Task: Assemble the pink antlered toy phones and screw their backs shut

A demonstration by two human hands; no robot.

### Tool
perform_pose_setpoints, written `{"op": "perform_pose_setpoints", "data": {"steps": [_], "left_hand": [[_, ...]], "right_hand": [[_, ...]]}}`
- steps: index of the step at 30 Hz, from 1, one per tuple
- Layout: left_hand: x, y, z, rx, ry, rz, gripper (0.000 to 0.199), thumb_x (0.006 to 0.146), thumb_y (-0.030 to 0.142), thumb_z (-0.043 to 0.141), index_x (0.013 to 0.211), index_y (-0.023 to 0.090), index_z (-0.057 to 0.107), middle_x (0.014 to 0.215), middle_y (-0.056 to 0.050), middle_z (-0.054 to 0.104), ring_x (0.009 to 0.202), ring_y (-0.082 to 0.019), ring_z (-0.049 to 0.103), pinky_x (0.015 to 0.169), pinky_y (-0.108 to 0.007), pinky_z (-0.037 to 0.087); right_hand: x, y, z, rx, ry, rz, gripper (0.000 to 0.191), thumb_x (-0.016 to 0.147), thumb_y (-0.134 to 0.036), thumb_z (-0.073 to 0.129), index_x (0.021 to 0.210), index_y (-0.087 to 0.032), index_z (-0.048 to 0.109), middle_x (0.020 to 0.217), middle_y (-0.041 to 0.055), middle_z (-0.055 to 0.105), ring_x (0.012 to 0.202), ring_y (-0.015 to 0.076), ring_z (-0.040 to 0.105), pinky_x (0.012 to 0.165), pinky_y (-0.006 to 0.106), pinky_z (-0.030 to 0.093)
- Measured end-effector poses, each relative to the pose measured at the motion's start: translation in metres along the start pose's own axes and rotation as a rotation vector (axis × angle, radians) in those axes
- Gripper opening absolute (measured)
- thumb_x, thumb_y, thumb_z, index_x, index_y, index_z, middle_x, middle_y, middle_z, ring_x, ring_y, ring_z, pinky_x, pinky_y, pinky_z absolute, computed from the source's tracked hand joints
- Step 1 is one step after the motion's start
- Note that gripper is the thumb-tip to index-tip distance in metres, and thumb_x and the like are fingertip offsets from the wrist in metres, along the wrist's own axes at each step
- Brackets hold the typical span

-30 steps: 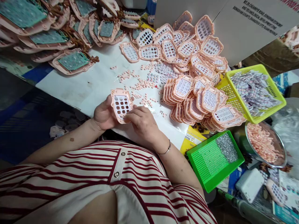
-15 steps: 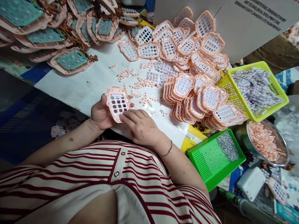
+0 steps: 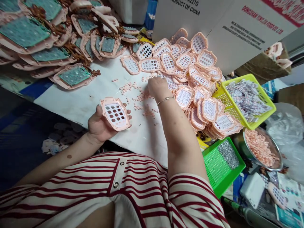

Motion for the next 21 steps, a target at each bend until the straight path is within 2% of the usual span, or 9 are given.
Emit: {"op": "perform_pose_setpoints", "data": {"steps": [2, 5, 9, 11, 13, 16, 19, 21], "left_hand": [[-0.001, -0.001, 0.0, -0.009, -0.013, -0.026, 0.071, 0.072, 0.057, 0.078, 0.129, 0.017, 0.063, 0.113, -0.014, 0.075, 0.104, -0.033, 0.072, 0.085, -0.047, 0.06], [-0.002, -0.002, 0.0, -0.032, -0.042, -0.057, 0.079, 0.07, 0.056, 0.081, 0.136, 0.019, 0.059, 0.116, -0.015, 0.074, 0.107, -0.035, 0.071, 0.086, -0.048, 0.059], [-0.001, -0.004, 0.001, -0.06, -0.079, -0.098, 0.083, 0.068, 0.054, 0.083, 0.138, 0.018, 0.058, 0.118, -0.016, 0.074, 0.106, -0.036, 0.071, 0.085, -0.049, 0.06], [-0.001, -0.004, 0.001, -0.064, -0.088, -0.093, 0.084, 0.068, 0.054, 0.083, 0.14, 0.019, 0.056, 0.116, -0.015, 0.075, 0.108, -0.036, 0.071, 0.085, -0.049, 0.06], [-0.001, -0.003, 0.001, -0.062, -0.091, -0.074, 0.086, 0.069, 0.054, 0.082, 0.142, 0.02, 0.053, 0.116, -0.014, 0.075, 0.11, -0.036, 0.07, 0.087, -0.048, 0.06], [-0.001, -0.004, -0.001, -0.046, -0.087, -0.057, 0.083, 0.071, 0.055, 0.081, 0.141, 0.019, 0.054, 0.117, -0.014, 0.074, 0.108, -0.035, 0.071, 0.088, -0.049, 0.059], [-0.002, -0.004, -0.002, -0.024, -0.075, -0.042, 0.077, 0.07, 0.056, 0.08, 0.133, 0.016, 0.06, 0.115, -0.015, 0.074, 0.105, -0.034, 0.072, 0.087, -0.048, 0.059], [-0.002, -0.004, -0.003, -0.011, -0.057, -0.03, 0.073, 0.071, 0.057, 0.079, 0.129, 0.015, 0.062, 0.114, -0.015, 0.074, 0.106, -0.035, 0.072, 0.089, -0.049, 0.059]], "right_hand": [[0.016, 0.005, 0.005, -0.012, -0.075, -0.009, 0.044, 0.077, -0.008, 0.056, 0.119, -0.012, 0.068, 0.114, 0.0197, 0.072, 0.108, 0.0334, 0.064, 0.089, 0.041, 0.048], [0.022, 0.01, 0.009, -0.021, -0.117, -0.03, 0.048, 0.077, -0.011, 0.057, 0.124, -0.012, 0.065, 0.117, 0.0187, 0.072, 0.107, 0.0324, 0.065, 0.085, 0.039, 0.05], [0.015, 0.014, 0.009, -0.02, -0.14, -0.04, 0.046, 0.077, -0.01, 0.055, 0.121, -0.012, 0.066, 0.12, 0.0187, 0.07, 0.107, 0.0316, 0.065, 0.084, 0.037, 0.05], [0.01, 0.013, 0.01, -0.002, -0.143, -0.054, 0.053, 0.077, -0.01, 0.056, 0.129, -0.014, 0.061, 0.126, 0.0176, 0.068, 0.108, 0.03, 0.064, 0.082, 0.035, 0.05], [0.003, 0.008, 0.012, 0.019, -0.154, -0.085, 0.059, 0.075, -0.009, 0.058, 0.133, -0.016, 0.058, 0.124, 0.0159, 0.068, 0.102, 0.0275, 0.065, 0.077, 0.032, 0.049], [-0.004, -0.001, 0.013, 0.02, -0.103, -0.117, 0.052, 0.075, -0.008, 0.058, 0.127, -0.014, 0.062, 0.114, 0.0167, 0.069, 0.094, 0.0264, 0.065, 0.074, 0.032, 0.048], [-0.007, -0.002, 0.009, 0.011, -0.005, -0.108, 0.046, 0.075, -0.006, 0.057, 0.12, -0.01, 0.067, 0.118, 0.0203, 0.066, 0.1, 0.0284, 0.063, 0.08, 0.034, 0.047], [-0.009, 0.002, 0.006, 0.016, 0.022, -0.104, 0.038, 0.075, -0.009, 0.059, 0.112, -0.011, 0.071, 0.113, 0.0193, 0.069, 0.098, 0.0285, 0.063, 0.08, 0.035, 0.047]]}}
Point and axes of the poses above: each hand's wrist, its own x-axis towards the middle knuckle, its own z-axis out of the palm, y = z × x, the point moved 7 cm from there along x, towards the middle knuckle
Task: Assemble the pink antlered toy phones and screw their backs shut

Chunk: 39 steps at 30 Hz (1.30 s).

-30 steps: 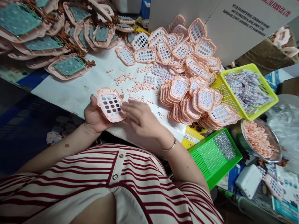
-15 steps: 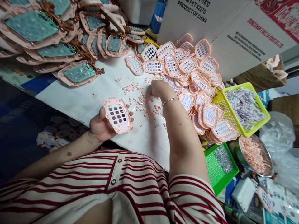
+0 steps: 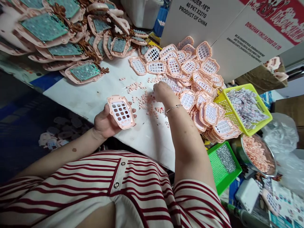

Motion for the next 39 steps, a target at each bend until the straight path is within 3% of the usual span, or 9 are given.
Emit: {"op": "perform_pose_setpoints", "data": {"steps": [2, 6, 9, 13, 17, 21, 28, 35, 39], "left_hand": [[0.001, 0.0, -0.002, 0.008, 0.016, 0.006, 0.07, 0.074, 0.057, 0.076, 0.128, 0.015, 0.062, 0.114, -0.015, 0.074, 0.109, -0.035, 0.071, 0.091, -0.05, 0.058], [0.003, 0.001, 0.0, 0.013, -0.004, 0.011, 0.064, 0.076, 0.057, 0.075, 0.125, 0.018, 0.064, 0.117, -0.014, 0.074, 0.115, -0.037, 0.068, 0.094, -0.053, 0.056], [0.003, -0.001, 0.004, 0.02, -0.036, 0.003, 0.063, 0.074, 0.058, 0.076, 0.121, 0.017, 0.066, 0.114, -0.013, 0.075, 0.119, -0.039, 0.065, 0.1, -0.054, 0.053], [0.001, -0.006, 0.006, 0.035, -0.054, -0.049, 0.066, 0.072, 0.055, 0.078, 0.12, 0.012, 0.066, 0.113, -0.016, 0.075, 0.124, -0.039, 0.061, 0.107, -0.053, 0.047], [-0.001, -0.006, 0.003, 0.037, -0.041, -0.071, 0.068, 0.073, 0.055, 0.077, 0.125, 0.012, 0.064, 0.116, -0.015, 0.073, 0.121, -0.036, 0.064, 0.1, -0.047, 0.053], [0.0, -0.004, 0.004, 0.038, -0.03, -0.055, 0.061, 0.076, 0.054, 0.074, 0.123, 0.016, 0.064, 0.113, -0.014, 0.074, 0.114, -0.035, 0.068, 0.085, -0.042, 0.058], [-0.001, -0.004, 0.005, 0.031, 0.004, -0.052, 0.059, 0.081, 0.055, 0.069, 0.125, 0.017, 0.063, 0.116, -0.011, 0.073, 0.124, -0.032, 0.063, 0.105, -0.047, 0.05], [-0.002, -0.006, 0.008, 0.079, -0.043, -0.061, 0.069, 0.071, 0.057, 0.078, 0.125, 0.016, 0.064, 0.121, -0.012, 0.071, 0.128, -0.036, 0.059, 0.108, -0.05, 0.047], [-0.002, -0.01, 0.003, 0.111, -0.01, -0.079, 0.068, 0.066, 0.053, 0.083, 0.119, 0.015, 0.066, 0.113, -0.012, 0.073, 0.127, -0.037, 0.06, 0.108, -0.049, 0.047]], "right_hand": [[-0.009, 0.002, -0.008, 0.059, 0.091, 0.008, 0.027, 0.079, -0.013, 0.058, 0.102, -0.013, 0.073, 0.102, 0.0159, 0.072, 0.092, 0.027, 0.064, 0.078, 0.035, 0.046], [-0.057, -0.009, -0.026, 0.432, 0.491, -0.005, 0.021, 0.09, -0.018, 0.05, 0.101, -0.013, 0.068, 0.095, 0.0104, 0.073, 0.086, 0.0204, 0.064, 0.076, 0.033, 0.048], [-0.1, -0.043, -0.014, 0.647, 0.652, -0.134, 0.021, 0.095, -0.026, 0.052, 0.107, -0.017, 0.066, 0.097, 0.0085, 0.075, 0.084, 0.0179, 0.068, 0.074, 0.031, 0.053], [-0.136, -0.095, 0.01, 0.631, 0.746, -0.393, 0.032, 0.099, -0.02, 0.042, 0.117, -0.021, 0.068, 0.119, 0.0094, 0.075, 0.11, 0.0179, 0.071, 0.091, 0.034, 0.058], [-0.14, -0.114, 0.016, 0.542, 0.674, -0.512, 0.035, 0.101, -0.022, 0.042, 0.128, -0.019, 0.064, 0.133, 0.0103, 0.07, 0.13, 0.0203, 0.061, 0.106, 0.041, 0.053], [-0.138, -0.113, 0.012, 0.416, 0.494, -0.556, 0.049, 0.098, -0.048, 0.051, 0.138, -0.02, 0.058, 0.144, 0.0113, 0.061, 0.142, 0.0292, 0.048, 0.114, 0.052, 0.043], [-0.147, -0.119, 0.017, 0.352, 0.409, -0.557, 0.074, 0.094, -0.065, 0.043, 0.148, -0.013, 0.045, 0.154, 0.0178, 0.049, 0.148, 0.0316, 0.04, 0.118, 0.054, 0.035], [-0.148, -0.117, 0.02, 0.438, 0.456, -0.54, 0.076, 0.093, -0.068, 0.042, 0.143, -0.012, 0.047, 0.151, 0.0209, 0.051, 0.145, 0.0311, 0.043, 0.117, 0.054, 0.036], [-0.151, -0.117, 0.019, 0.536, 0.524, -0.534, 0.079, 0.091, -0.069, 0.042, 0.147, -0.012, 0.041, 0.151, 0.0236, 0.05, 0.144, 0.0298, 0.044, 0.116, 0.054, 0.039]]}}
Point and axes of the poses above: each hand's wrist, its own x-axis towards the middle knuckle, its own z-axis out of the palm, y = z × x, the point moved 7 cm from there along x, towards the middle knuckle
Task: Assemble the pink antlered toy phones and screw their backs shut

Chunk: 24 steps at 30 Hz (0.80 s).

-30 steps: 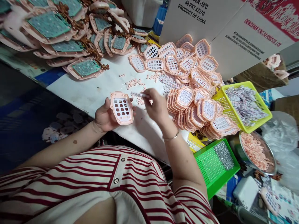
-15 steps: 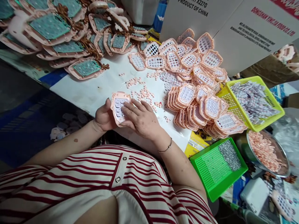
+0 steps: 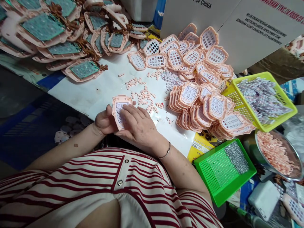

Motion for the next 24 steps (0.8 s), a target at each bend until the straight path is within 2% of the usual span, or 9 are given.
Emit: {"op": "perform_pose_setpoints", "data": {"steps": [5, 9, 11, 13, 16, 18, 21, 24], "left_hand": [[0.0, -0.002, -0.007, -0.018, 0.029, -0.03, 0.079, 0.064, 0.054, 0.085, 0.128, 0.016, 0.062, 0.113, -0.011, 0.073, 0.126, -0.034, 0.061, 0.109, -0.046, 0.047], [0.003, -0.004, -0.005, -0.012, 0.018, -0.051, 0.073, 0.067, 0.058, 0.082, 0.126, 0.019, 0.063, 0.114, -0.01, 0.073, 0.126, -0.033, 0.062, 0.106, -0.043, 0.05], [0.006, -0.004, -0.002, 0.0, -0.004, -0.043, 0.07, 0.071, 0.062, 0.078, 0.125, 0.02, 0.064, 0.116, -0.01, 0.073, 0.124, -0.032, 0.063, 0.101, -0.041, 0.054], [0.008, -0.004, 0.004, 0.023, -0.054, -0.046, 0.073, 0.073, 0.068, 0.072, 0.127, 0.019, 0.063, 0.117, -0.012, 0.073, 0.119, -0.033, 0.066, 0.093, -0.04, 0.058], [0.009, -0.004, 0.014, 0.051, -0.13, -0.065, 0.077, 0.077, 0.073, 0.065, 0.128, 0.016, 0.063, 0.117, -0.017, 0.073, 0.114, -0.035, 0.068, 0.087, -0.042, 0.061], [0.009, -0.004, 0.019, 0.055, -0.162, -0.066, 0.075, 0.079, 0.073, 0.062, 0.127, 0.015, 0.063, 0.119, -0.019, 0.072, 0.113, -0.035, 0.069, 0.087, -0.044, 0.061], [0.01, -0.005, 0.023, 0.064, -0.193, -0.069, 0.073, 0.079, 0.073, 0.062, 0.126, 0.017, 0.064, 0.121, -0.018, 0.072, 0.105, -0.033, 0.072, 0.081, -0.042, 0.063], [0.01, -0.008, 0.023, 0.06, -0.199, -0.083, 0.069, 0.081, 0.072, 0.06, 0.123, 0.017, 0.066, 0.117, -0.017, 0.073, 0.096, -0.031, 0.074, 0.076, -0.041, 0.064]], "right_hand": [[-0.002, -0.007, 0.016, -0.045, -0.122, -0.031, 0.087, 0.089, -0.071, 0.046, 0.152, -0.01, 0.035, 0.156, 0.0237, 0.043, 0.15, 0.0316, 0.036, 0.12, 0.054, 0.033], [0.0, 0.0, 0.021, 0.005, -0.086, 0.035, 0.069, 0.098, -0.055, 0.043, 0.151, -0.011, 0.038, 0.158, 0.0227, 0.041, 0.152, 0.0286, 0.034, 0.122, 0.054, 0.032], [0.0, 0.005, 0.02, 0.147, -0.045, 0.08, 0.066, 0.099, -0.055, 0.038, 0.15, -0.012, 0.04, 0.158, 0.0207, 0.042, 0.151, 0.0273, 0.035, 0.123, 0.053, 0.032], [0.0, 0.014, 0.015, 0.398, 0.031, 0.163, 0.068, 0.1, -0.06, 0.029, 0.15, -0.016, 0.04, 0.155, 0.0176, 0.048, 0.146, 0.0258, 0.044, 0.12, 0.051, 0.039], [-0.005, 0.034, 0.007, 0.818, 0.203, 0.377, 0.071, 0.099, -0.061, 0.012, 0.154, -0.02, 0.032, 0.148, 0.0149, 0.056, 0.132, 0.0248, 0.059, 0.107, 0.049, 0.053], [-0.009, 0.043, 0.005, 1.006, 0.275, 0.51, 0.073, 0.099, -0.059, 0.007, 0.155, -0.018, 0.028, 0.15, 0.0157, 0.054, 0.132, 0.0258, 0.06, 0.105, 0.05, 0.054], [-0.015, 0.05, 0.002, 1.152, 0.338, 0.612, 0.076, 0.097, -0.061, 0.01, 0.154, -0.016, 0.031, 0.153, 0.0164, 0.051, 0.14, 0.0262, 0.053, 0.11, 0.053, 0.05], [-0.021, 0.051, -0.001, 1.195, 0.4, 0.608, 0.072, 0.096, -0.063, 0.019, 0.15, -0.019, 0.038, 0.151, 0.0152, 0.052, 0.142, 0.0269, 0.049, 0.112, 0.056, 0.048]]}}
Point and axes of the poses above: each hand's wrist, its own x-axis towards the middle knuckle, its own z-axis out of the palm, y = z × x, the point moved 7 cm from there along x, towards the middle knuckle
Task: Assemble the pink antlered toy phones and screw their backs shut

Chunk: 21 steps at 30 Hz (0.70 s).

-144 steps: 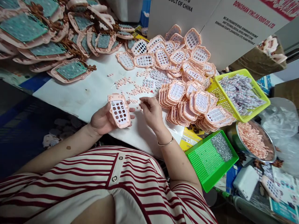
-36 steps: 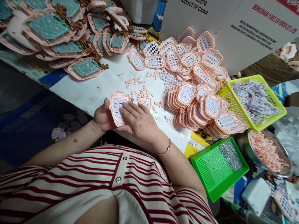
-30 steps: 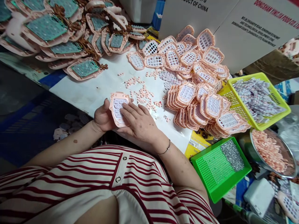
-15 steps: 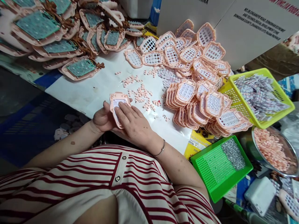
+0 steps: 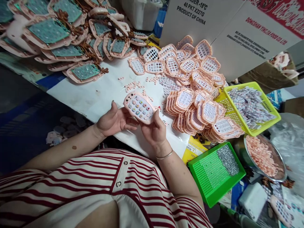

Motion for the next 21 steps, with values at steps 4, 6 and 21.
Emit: {"op": "perform_pose_setpoints", "data": {"steps": [4, 6, 21], "left_hand": [[-0.003, -0.007, 0.001, -0.003, 0.022, -0.033, 0.065, 0.085, 0.071, 0.054, 0.115, 0.015, 0.068, 0.109, -0.016, 0.075, 0.093, -0.031, 0.074, 0.075, -0.042, 0.064], [-0.007, -0.01, 0.002, 0.017, 0.051, -0.054, 0.068, 0.084, 0.072, 0.056, 0.12, 0.016, 0.067, 0.111, -0.016, 0.074, 0.094, -0.03, 0.074, 0.075, -0.042, 0.064], [-0.012, -0.015, 0.002, 0.185, 0.178, -0.123, 0.082, 0.068, 0.078, 0.068, 0.126, 0.021, 0.066, 0.116, -0.013, 0.07, 0.091, -0.026, 0.071, 0.076, -0.041, 0.064]], "right_hand": [[-0.016, -0.005, -0.007, 0.085, 0.05, -0.032, 0.065, 0.092, -0.062, 0.042, 0.142, -0.022, 0.049, 0.144, 0.0141, 0.06, 0.136, 0.0299, 0.055, 0.11, 0.056, 0.049], [-0.027, -0.02, -0.017, 0.021, 0.09, -0.097, 0.063, 0.089, -0.063, 0.049, 0.138, -0.024, 0.054, 0.14, 0.011, 0.063, 0.132, 0.0287, 0.057, 0.112, 0.052, 0.049], [-0.044, -0.145, -0.169, -1.869, 0.229, 0.112, 0.045, 0.1, -0.032, 0.037, 0.139, -0.013, 0.05, 0.146, 0.0198, 0.057, 0.131, 0.0343, 0.057, 0.108, 0.056, 0.042]]}}
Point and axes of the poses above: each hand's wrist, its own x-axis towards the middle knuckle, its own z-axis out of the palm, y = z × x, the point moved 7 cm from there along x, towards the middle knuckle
